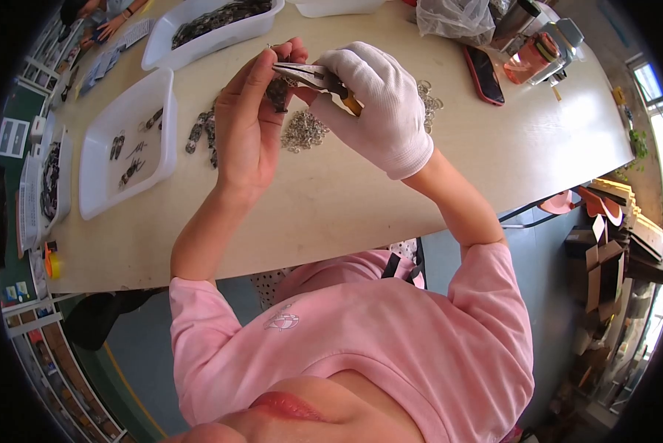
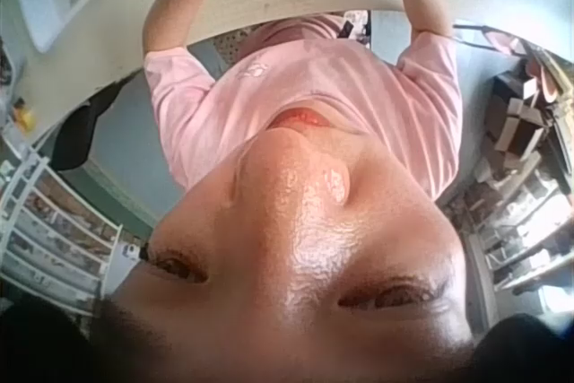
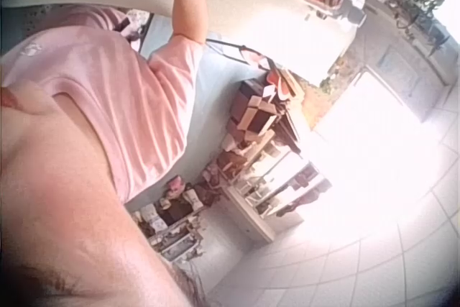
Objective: The person assembles small metal rings and components into jewelry chains using pliers, sorting them into white trays.
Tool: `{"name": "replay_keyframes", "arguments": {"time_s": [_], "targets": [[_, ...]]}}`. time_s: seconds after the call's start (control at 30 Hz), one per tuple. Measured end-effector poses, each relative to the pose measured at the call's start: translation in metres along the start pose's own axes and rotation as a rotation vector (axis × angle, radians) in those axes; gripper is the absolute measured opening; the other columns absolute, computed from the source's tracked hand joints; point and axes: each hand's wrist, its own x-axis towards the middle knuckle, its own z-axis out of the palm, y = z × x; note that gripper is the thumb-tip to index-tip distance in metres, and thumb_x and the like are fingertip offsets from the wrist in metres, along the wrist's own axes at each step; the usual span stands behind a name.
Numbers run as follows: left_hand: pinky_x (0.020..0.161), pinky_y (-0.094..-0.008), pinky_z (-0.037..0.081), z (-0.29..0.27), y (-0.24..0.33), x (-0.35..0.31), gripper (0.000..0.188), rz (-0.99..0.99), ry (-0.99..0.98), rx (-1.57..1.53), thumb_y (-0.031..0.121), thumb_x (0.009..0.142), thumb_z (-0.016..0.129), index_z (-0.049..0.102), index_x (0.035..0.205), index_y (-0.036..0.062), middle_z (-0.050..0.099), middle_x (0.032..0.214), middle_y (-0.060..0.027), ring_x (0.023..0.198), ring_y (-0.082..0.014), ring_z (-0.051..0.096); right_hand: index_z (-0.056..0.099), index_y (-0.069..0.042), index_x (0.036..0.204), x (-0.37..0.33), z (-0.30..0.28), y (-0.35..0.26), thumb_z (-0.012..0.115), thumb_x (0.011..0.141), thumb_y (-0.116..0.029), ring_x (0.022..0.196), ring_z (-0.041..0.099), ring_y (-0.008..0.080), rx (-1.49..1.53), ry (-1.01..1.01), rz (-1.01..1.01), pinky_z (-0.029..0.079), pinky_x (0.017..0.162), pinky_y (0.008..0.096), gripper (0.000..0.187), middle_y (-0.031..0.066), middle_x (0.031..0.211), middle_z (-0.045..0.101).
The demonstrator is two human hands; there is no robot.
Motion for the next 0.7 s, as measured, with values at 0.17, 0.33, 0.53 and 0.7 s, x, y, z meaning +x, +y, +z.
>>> {"name": "replay_keyframes", "arguments": {"time_s": [0.17,0.33,0.53,0.7], "targets": [[0.089,-0.0268,0.052,-0.001,0.0,0.0,0.025,-0.005,-0.001,-0.006,0.015,0.095,0.063,0.067,0.109,-0.0048,0.069,0.105,-0.0128,0.097,-0.0152,0.066,0.062,-0.002,0.09,0.001,0.001,-0.002,0.074,0.07,-0.008,0.065,0.057,0.0279,-0.003,-0.008,0.011,0.046,0.059,0.0364,0.024,0.0088,0.074,0.057],[0.09,-0.0275,0.052,0.0,0.0,0.0,0.025,-0.022,0.005,-0.014,0.016,0.095,0.063,0.067,0.109,-0.0044,0.069,0.105,-0.0123,0.096,-0.0158,0.066,0.063,-0.002,0.092,0.0,0.0,-0.001,0.074,0.071,-0.008,0.064,0.057,0.0278,0.018,0.004,0.01,0.046,0.059,0.0364,0.024,0.009,0.074,0.057],[0.091,-0.0275,0.052,-0.003,-0.002,-0.001,0.025,-0.014,-0.013,-0.005,0.016,0.095,0.064,0.067,0.11,-0.0037,0.07,0.105,-0.0113,0.097,-0.0157,0.066,0.063,-0.001,0.093,-0.005,0.003,0.007,0.07,0.074,-0.007,0.062,0.054,0.0255,0.207,-0.082,0.215,0.045,0.058,0.0334,0.021,0.0102,0.072,0.055],[0.091,-0.0269,0.052,-0.007,-0.01,-0.002,0.024,-0.021,0.106,0.003,0.015,0.094,0.065,0.067,0.109,-0.0034,0.07,0.104,-0.0107,0.097,-0.0156,0.067,0.063,-0.002,0.088,-0.005,0.01,0.008,0.071,0.075,-0.009,0.059,0.054,0.0233,0.06,-0.054,0.237,0.045,0.056,0.0323,0.017,0.0079,0.068,0.053]]}}
